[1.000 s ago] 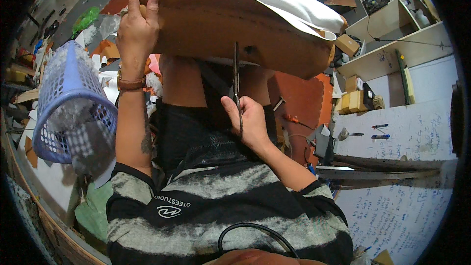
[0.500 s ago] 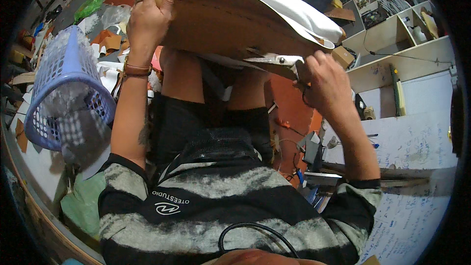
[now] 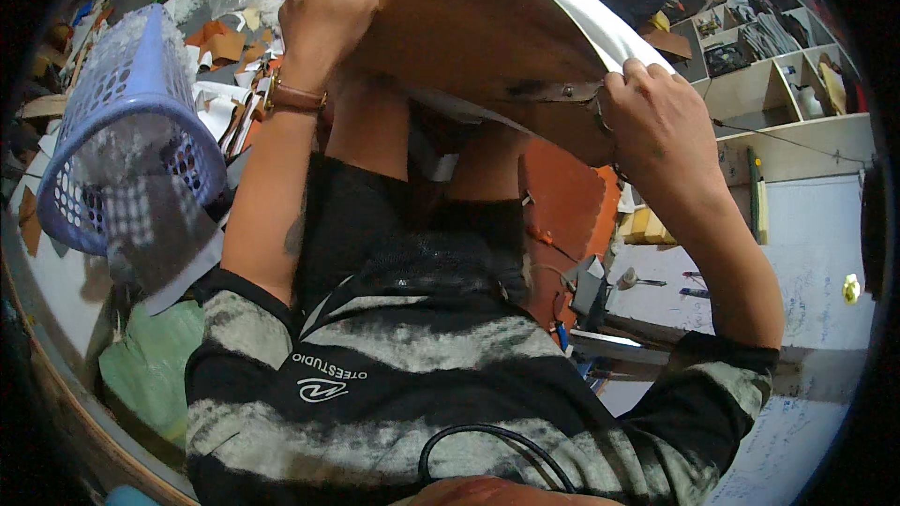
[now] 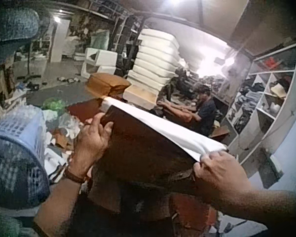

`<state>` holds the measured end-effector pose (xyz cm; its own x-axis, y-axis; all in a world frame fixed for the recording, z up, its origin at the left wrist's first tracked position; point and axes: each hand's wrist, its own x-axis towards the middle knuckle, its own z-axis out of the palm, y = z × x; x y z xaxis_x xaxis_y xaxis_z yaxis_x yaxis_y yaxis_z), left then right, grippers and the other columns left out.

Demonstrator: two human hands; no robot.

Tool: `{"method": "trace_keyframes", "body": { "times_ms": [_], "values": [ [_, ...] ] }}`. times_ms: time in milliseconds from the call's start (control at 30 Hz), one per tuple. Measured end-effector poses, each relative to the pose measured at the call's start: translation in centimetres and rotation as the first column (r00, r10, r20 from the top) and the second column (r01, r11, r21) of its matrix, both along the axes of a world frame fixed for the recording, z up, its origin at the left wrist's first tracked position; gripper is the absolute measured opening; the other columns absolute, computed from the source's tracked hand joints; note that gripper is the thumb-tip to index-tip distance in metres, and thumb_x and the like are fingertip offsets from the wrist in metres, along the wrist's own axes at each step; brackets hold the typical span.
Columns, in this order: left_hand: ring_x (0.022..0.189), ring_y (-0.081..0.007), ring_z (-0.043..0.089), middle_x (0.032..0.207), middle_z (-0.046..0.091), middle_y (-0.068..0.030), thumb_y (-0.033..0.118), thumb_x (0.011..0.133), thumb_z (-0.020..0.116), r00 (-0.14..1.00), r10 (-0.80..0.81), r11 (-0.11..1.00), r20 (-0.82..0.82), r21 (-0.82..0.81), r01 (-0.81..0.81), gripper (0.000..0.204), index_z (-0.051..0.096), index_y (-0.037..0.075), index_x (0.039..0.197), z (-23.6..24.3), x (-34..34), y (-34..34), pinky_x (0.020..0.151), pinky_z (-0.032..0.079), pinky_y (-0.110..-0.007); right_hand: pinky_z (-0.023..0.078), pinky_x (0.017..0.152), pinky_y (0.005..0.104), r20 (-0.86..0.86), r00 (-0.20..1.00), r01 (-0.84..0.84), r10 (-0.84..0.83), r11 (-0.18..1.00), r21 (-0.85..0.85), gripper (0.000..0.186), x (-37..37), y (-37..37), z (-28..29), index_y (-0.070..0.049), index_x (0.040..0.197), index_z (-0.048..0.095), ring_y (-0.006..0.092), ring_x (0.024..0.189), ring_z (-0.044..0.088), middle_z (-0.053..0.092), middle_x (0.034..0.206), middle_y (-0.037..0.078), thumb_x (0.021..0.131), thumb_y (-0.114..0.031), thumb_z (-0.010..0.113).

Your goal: The person staples fabric to a cushion using a staple gun, then trims excess fabric with scissors. They smooth the finished cushion and place it on the floor.

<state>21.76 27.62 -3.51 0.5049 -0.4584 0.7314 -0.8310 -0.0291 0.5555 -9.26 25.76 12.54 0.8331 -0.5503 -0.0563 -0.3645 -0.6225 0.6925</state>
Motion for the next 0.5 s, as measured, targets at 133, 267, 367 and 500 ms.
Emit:
{"method": "trace_keyframes", "body": {
  "times_ms": [133,267,367,500],
  "values": [
    [0.085,-0.0398,0.067,0.09,0.067,-0.0194,0.037,0.106,0.062,0.998,-0.002,0.999,0.062,-0.041,0.005,0.043,0.059,0.002,0.131,-0.71,0.3,-0.13,0.075,0.054,-0.051,0.06,0.083,0.0423,-0.023,0.999,-0.026,0.026,0.999,-0.033,0.012,0.36,-0.14,-0.21,-0.001,0.096,0.07,0.0312,0.097,0.075,0.071,0.098,0.016,0.086,-0.007,0.071],
    [0.09,-0.0383,0.067,0.09,0.067,-0.0177,0.04,0.105,0.062,1.0,-0.017,1.0,0.023,-0.024,0.018,0.045,0.06,0.003,0.131,-0.77,0.25,-0.38,0.08,0.053,-0.05,0.061,0.082,0.0414,-0.04,0.999,-0.017,0.017,1.0,-0.019,0.01,0.21,-0.32,-0.25,-0.001,0.096,0.07,0.0306,0.096,0.075,0.071,0.098,0.016,0.087,-0.007,0.07],
    [0.09,-0.0379,0.067,0.091,0.067,-0.0173,0.042,0.105,0.062,1.0,-0.009,1.0,0.018,-0.003,0.009,0.047,0.06,0.003,0.133,-0.87,0.38,-0.55,0.081,0.053,-0.05,0.056,0.087,0.043,-0.036,0.999,0.022,-0.023,1.0,-0.016,0.009,0.45,0.29,-0.26,-0.001,0.095,0.067,0.0316,0.099,0.07,0.068,0.1,0.016,0.089,-0.007,0.065],
    [0.089,-0.038,0.067,0.09,0.067,-0.0175,0.042,0.106,0.06,1.0,0.014,0.999,0.015,-0.03,-0.014,0.048,0.06,0.003,0.133,-0.89,0.15,-0.53,0.08,0.053,-0.05,0.059,0.085,0.0414,-0.061,0.996,-0.062,0.061,0.998,-0.017,0.012,1.02,0.13,-0.23,-0.001,0.098,0.069,0.0298,0.098,0.072,0.071,0.101,0.015,0.088,-0.008,0.068]
  ]
}}
